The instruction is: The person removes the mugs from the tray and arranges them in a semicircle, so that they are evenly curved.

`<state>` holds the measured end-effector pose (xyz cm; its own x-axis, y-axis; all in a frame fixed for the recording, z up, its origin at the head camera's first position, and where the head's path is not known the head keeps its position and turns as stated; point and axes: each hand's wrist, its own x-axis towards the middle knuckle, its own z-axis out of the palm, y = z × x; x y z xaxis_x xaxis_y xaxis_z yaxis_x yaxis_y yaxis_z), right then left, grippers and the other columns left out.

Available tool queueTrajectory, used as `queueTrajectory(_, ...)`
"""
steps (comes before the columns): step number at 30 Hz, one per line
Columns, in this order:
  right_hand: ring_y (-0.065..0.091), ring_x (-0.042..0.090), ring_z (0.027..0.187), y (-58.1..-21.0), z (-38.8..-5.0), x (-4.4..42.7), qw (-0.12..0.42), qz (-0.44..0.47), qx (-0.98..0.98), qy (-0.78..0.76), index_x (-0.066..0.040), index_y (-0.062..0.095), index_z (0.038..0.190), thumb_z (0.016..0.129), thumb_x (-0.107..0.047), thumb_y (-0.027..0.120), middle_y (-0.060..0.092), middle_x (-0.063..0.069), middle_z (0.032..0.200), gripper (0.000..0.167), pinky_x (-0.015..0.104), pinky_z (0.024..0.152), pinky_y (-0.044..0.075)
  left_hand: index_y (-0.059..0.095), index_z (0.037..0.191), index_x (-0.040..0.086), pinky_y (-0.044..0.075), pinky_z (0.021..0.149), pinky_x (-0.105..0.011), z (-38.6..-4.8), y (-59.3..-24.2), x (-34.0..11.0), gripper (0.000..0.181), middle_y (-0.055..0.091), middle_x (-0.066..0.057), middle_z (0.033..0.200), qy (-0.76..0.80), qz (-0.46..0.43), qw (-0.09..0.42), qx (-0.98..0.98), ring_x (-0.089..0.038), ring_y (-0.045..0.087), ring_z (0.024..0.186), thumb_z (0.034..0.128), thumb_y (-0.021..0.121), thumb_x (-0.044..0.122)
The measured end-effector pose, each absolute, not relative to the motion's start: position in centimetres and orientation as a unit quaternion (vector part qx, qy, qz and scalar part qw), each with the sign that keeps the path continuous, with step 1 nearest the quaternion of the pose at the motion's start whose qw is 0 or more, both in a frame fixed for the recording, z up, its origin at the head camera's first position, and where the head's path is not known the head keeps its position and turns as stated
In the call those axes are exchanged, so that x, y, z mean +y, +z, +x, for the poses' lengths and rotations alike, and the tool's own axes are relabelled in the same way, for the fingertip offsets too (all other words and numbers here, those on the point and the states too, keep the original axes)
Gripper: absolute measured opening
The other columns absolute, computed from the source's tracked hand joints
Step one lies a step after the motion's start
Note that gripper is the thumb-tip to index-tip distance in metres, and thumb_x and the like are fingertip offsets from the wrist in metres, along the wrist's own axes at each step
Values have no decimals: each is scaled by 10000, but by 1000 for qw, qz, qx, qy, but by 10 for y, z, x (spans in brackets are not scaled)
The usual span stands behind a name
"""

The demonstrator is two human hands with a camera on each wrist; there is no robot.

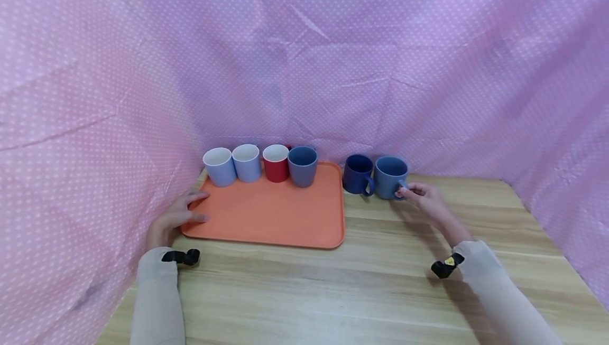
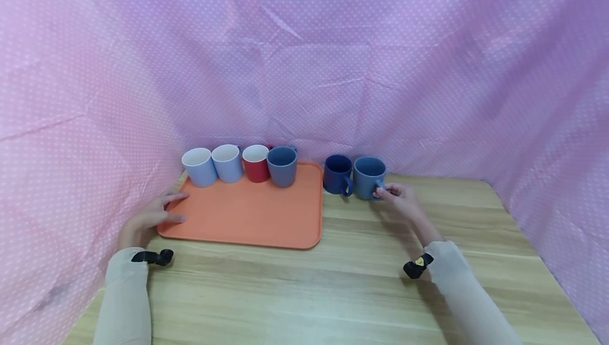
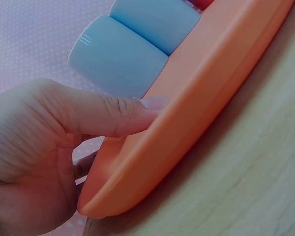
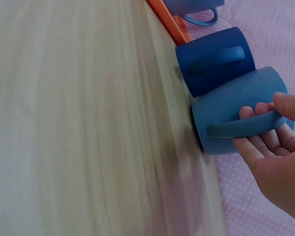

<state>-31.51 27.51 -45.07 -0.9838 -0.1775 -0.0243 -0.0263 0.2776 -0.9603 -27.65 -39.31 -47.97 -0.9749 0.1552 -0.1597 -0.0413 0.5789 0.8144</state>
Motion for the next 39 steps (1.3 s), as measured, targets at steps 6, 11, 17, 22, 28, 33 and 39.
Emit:
queueTrajectory(6,644,-58,922,-460,-325,265,42,-71,805,-587,132,622,1132,1031,-175,601,744,-177,901,324,137,868,516,360,1542,-44,124,1207,-702,-276,-483,-394,839,161,-295,1634,477,20,110,872,-512,85,1508,823,783,44)
queueTrajectory(11,632,-84,922,-462,-330,262,32,-71,812,-578,145,612,1162,1032,-189,598,743,-194,885,360,93,848,481,347,1550,-39,86,1213,-705,-278,-482,-392,840,145,-282,1644,483,14,114,868,-503,61,1519,833,776,46)
queueTrajectory(17,626,-109,879,-462,-332,256,12,-71,823,-564,105,650,1073,1018,-218,629,721,-236,817,328,67,805,473,351,1541,-54,93,1206,-713,-279,-481,-391,837,153,-298,1632,479,25,108,871,-515,74,1509,828,778,46)
queueTrajectory(22,634,-94,850,-463,-333,250,4,-78,837,-541,106,667,1030,1009,-212,642,759,-150,836,320,82,767,493,360,1533,-63,96,1202,-718,-278,-484,-392,832,151,-309,1630,471,27,104,876,-526,71,1506,823,782,46)
queueTrajectory(28,656,-31,855,-462,-329,242,-3,-97,846,-524,156,660,1062,1016,-153,618,791,87,935,315,134,765,521,386,1517,-69,101,1202,-717,-278,-486,-391,819,179,-314,1617,461,33,96,882,-527,95,1500,815,791,50)
queueTrajectory(33,644,-34,816,-454,-322,235,2,-92,835,-543,198,647,1059,1003,-77,614,785,85,895,283,122,736,508,399,1513,-59,107,1199,-720,-276,-483,-391,814,183,-314,1616,448,33,94,888,-529,102,1496,814,796,66)
queueTrajectory(39,643,-27,827,-451,-317,231,10,-85,830,-550,205,635,1075,1000,-67,617,773,34,894,282,110,748,510,396,1515,-58,118,1196,-722,-277,-482,-391,814,187,-313,1612,449,31,96,888,-526,115,1492,813,792,54)
